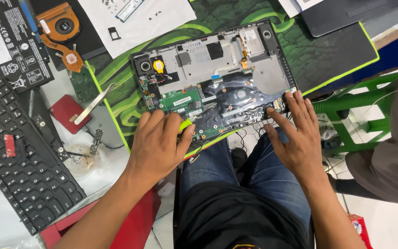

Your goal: Reconnecting internal cables and securing components with screws inside a laptop during a repair.

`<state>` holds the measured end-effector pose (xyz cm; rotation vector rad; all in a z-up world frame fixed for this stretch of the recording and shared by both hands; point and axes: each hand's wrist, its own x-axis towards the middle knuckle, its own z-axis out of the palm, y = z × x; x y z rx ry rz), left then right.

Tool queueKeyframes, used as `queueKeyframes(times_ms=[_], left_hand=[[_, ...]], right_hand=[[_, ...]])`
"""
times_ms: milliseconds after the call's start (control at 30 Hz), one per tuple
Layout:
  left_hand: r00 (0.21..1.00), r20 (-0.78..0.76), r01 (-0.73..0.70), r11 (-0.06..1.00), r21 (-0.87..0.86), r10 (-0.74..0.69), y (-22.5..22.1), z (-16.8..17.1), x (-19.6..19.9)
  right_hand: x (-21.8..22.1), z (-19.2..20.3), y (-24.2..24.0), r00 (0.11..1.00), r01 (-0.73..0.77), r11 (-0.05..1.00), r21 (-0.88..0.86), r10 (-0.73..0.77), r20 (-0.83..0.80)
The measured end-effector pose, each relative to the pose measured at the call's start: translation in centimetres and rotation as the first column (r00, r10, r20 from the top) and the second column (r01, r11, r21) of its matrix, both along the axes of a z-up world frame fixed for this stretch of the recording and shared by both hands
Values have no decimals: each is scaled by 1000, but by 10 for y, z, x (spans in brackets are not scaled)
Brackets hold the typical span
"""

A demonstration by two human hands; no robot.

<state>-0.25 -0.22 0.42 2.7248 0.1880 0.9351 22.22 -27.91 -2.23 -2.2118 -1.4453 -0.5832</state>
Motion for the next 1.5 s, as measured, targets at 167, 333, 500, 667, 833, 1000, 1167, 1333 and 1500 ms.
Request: queueKeyframes(times_ms=[167,333,500,667,833,1000,1167,1333,1500], left_hand=[[1000,11,2,1000,-28,-1,1,4,0],[1000,-2,1,998,-63,-1,-4,9,-1],[998,-59,8,999,-42,-11,-2,15,-3],[995,-96,-20,999,35,23,-4,14,-4],[991,-132,-25,999,32,29,-7,9,-5],[991,-119,-50,995,85,60,-7,10,-6],[993,-114,-37,998,56,43,-8,10,-5],[992,-116,-53,998,28,56,-10,13,-4],[992,-116,-45,999,20,47,-11,15,-4]], right_hand=[[-10,15,5,998,41,997,-61,-44,-50],[-17,22,8,984,75,996,-37,-80,-162],[-16,24,3,975,38,997,-67,-51,-217],[-18,26,1,969,-22,996,-87,0,-248],[-24,36,3,979,22,983,-181,-58,-197],[-12,53,6,987,80,949,-306,-119,-111],[15,90,51,958,106,936,-336,-186,-216],[55,109,153,929,-349,933,-93,331,-169],[86,90,271,832,-541,835,-102,514,-207]])
